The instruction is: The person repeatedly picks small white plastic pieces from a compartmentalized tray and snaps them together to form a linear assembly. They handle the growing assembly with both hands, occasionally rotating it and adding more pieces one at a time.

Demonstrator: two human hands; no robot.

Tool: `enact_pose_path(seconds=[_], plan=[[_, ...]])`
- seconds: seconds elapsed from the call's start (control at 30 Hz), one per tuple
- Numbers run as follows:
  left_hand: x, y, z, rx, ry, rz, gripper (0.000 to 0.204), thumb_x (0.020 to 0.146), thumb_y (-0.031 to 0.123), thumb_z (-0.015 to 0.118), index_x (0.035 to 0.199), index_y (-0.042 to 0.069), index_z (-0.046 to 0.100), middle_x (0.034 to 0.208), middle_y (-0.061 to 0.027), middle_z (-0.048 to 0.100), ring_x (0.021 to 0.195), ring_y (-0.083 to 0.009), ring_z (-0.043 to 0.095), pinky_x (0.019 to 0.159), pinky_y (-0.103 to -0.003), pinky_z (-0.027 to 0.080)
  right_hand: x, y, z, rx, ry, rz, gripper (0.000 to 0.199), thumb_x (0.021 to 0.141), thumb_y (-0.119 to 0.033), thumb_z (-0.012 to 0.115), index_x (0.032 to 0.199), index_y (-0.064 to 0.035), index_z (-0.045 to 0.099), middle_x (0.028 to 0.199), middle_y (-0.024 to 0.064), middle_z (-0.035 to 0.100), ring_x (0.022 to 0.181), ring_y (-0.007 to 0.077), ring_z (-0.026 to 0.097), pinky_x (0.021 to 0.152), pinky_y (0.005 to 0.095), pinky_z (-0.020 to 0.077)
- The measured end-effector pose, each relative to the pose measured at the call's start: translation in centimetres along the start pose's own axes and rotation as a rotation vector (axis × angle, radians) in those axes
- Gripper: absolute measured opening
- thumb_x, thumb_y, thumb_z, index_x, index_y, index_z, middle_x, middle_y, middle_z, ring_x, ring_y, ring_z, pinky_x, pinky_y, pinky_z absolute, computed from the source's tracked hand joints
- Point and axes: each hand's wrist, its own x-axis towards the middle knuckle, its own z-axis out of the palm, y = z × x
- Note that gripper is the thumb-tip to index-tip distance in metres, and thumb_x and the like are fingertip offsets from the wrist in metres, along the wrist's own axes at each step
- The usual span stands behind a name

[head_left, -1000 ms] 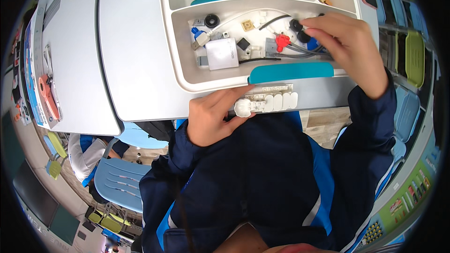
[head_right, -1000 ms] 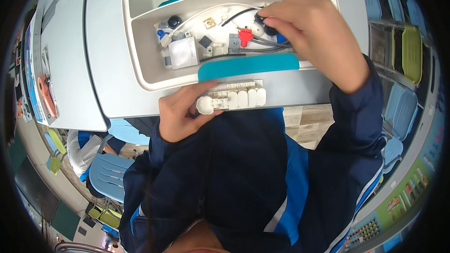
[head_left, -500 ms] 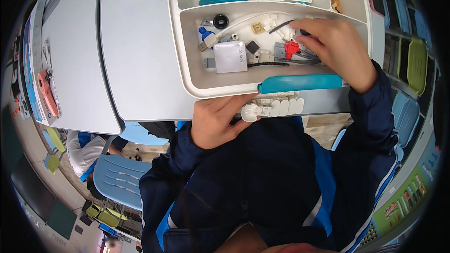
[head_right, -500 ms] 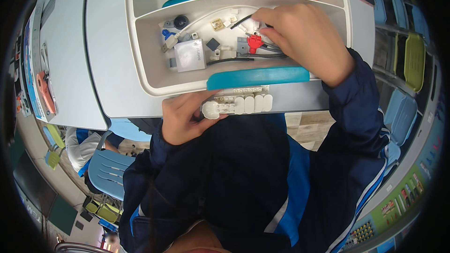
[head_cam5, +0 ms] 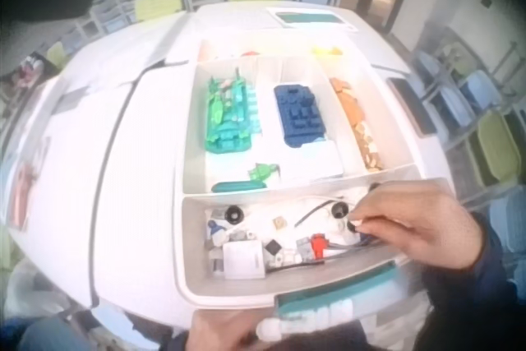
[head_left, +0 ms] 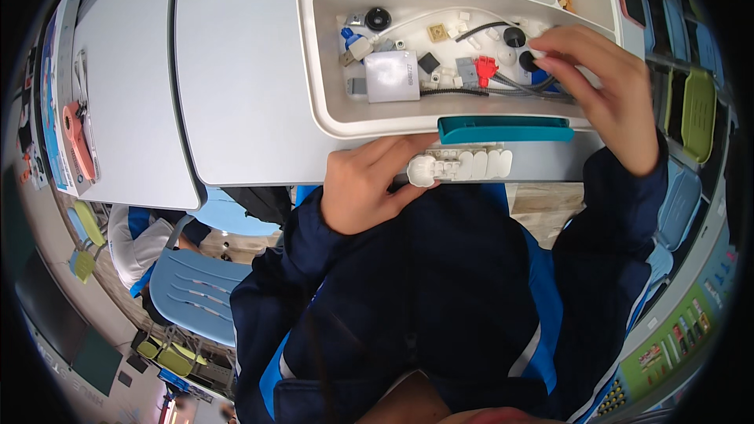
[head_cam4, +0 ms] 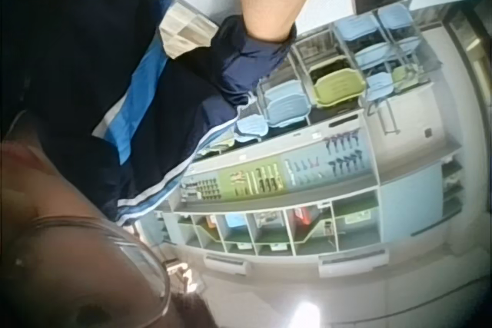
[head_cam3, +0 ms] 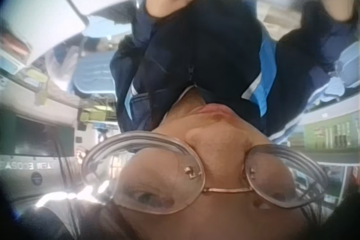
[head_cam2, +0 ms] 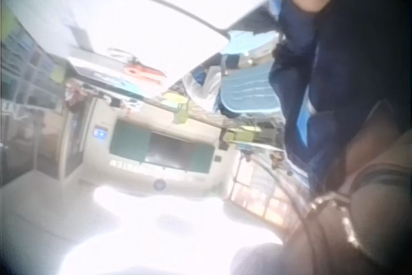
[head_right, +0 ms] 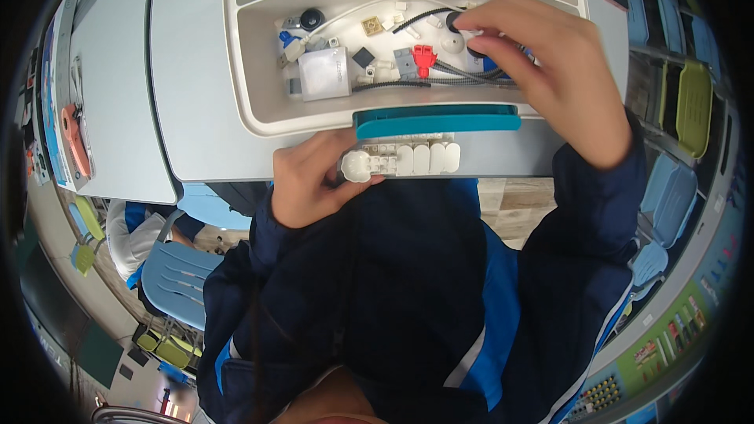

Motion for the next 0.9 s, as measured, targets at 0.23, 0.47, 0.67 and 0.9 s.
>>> enact_pose_path(seconds=[0.23, 0.47, 0.67, 0.9], plan=[[0.4, -0.2, 0.4, -0.059, 0.05, 0.061, 0.052, 0.073, 0.019, 0.088, 0.121, 0.012, 0.07, 0.114, -0.0026, 0.073, 0.062, -0.0186, 0.061, 0.054, -0.028, 0.05, -6.8, -7.0, -0.3, 0.265, 0.158, 0.114, 0.027, 0.085, 0.014, 0.065, 0.108, 0.0048, 0.076, 0.109, 0.0184, 0.069, 0.098, 0.0243, 0.069, 0.083, 0.0302, 0.0555], [-0.1, -1.0, 1.2, -0.069, 0.142, 0.127, 0.055, 0.071, 0.018, 0.09, 0.122, 0.012, 0.071, 0.115, -0.001, 0.073, 0.05, -0.0129, 0.046, 0.049, -0.024, 0.041, -9.1, -9.0, 7.3, 0.401, 0.329, 0.243, 0.02, 0.081, 0.01, 0.075, 0.101, 0.005, 0.077, 0.105, 0.0161, 0.071, 0.095, 0.0234, 0.07, 0.082, 0.0309, 0.056], [-0.5, -1.6, 1.5, -0.006, 0.185, 0.189, 0.057, 0.072, 0.023, 0.09, 0.124, 0.015, 0.07, 0.109, 0.0, 0.073, 0.05, -0.013, 0.047, 0.049, -0.025, 0.041, -8.6, -8.2, 11.7, 0.213, 0.37, 0.095, 0.019, 0.083, 0.007, 0.073, 0.101, 0.0033, 0.076, 0.099, 0.0121, 0.074, 0.093, 0.0295, 0.071, 0.102, 0.0466, 0.0533], [-0.6, -1.7, 1.8, 0.003, 0.212, 0.218, 0.056, 0.072, 0.025, 0.09, 0.125, 0.017, 0.07, 0.109, 0.0019, 0.073, 0.05, -0.0131, 0.047, 0.05, -0.025, 0.043, -8.9, -8.1, 13.0, 0.056, 0.435, -0.024, 0.028, 0.077, 0.012, 0.071, 0.102, 0.0003, 0.077, 0.103, 0.0112, 0.069, 0.096, 0.0278, 0.068, 0.102, 0.048, 0.0525]])
